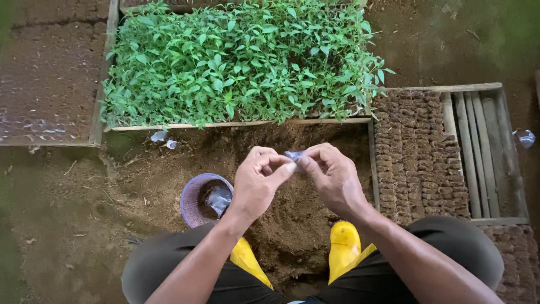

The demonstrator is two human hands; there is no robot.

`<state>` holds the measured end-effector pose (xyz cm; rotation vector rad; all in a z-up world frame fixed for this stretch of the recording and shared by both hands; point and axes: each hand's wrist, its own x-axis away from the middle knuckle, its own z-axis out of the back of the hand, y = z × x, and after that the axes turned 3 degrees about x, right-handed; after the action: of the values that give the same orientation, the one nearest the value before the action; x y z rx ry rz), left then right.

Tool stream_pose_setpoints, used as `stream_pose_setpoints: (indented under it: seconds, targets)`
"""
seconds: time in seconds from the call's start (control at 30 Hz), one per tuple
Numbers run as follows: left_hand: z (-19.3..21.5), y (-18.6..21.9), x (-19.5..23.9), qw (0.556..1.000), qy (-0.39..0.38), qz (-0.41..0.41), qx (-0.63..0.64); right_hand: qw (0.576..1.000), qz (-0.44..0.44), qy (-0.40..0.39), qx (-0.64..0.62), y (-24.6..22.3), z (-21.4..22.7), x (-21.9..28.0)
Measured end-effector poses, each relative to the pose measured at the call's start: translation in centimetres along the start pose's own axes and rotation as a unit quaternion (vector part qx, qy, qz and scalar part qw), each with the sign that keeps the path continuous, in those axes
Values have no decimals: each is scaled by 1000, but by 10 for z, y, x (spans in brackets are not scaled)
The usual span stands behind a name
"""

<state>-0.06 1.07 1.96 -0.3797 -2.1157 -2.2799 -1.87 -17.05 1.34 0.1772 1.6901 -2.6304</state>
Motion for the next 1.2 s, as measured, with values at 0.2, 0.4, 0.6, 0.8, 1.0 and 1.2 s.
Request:
stream_pose_setpoints:
  seconds: [0.2,0.4,0.6,0.8,1.0,1.2]
  targets:
    - [0,1,-1,999,-2,9,34,1000,-11,-9,9,-1,0,1]
    - [2,1,-2,991,-31,70,107,999,-30,-17,11,2,-2,1]
    - [1,5,-3,985,-67,84,132,999,-29,-14,15,7,2,0]
    - [5,8,-5,983,-92,86,131,999,-29,-12,8,9,3,0]
    - [20,18,-9,983,-145,68,86,997,-58,-43,-39,-4,0,-7]
    - [46,39,-6,968,-51,-77,-232,990,-86,-69,88,155,-39,-49]
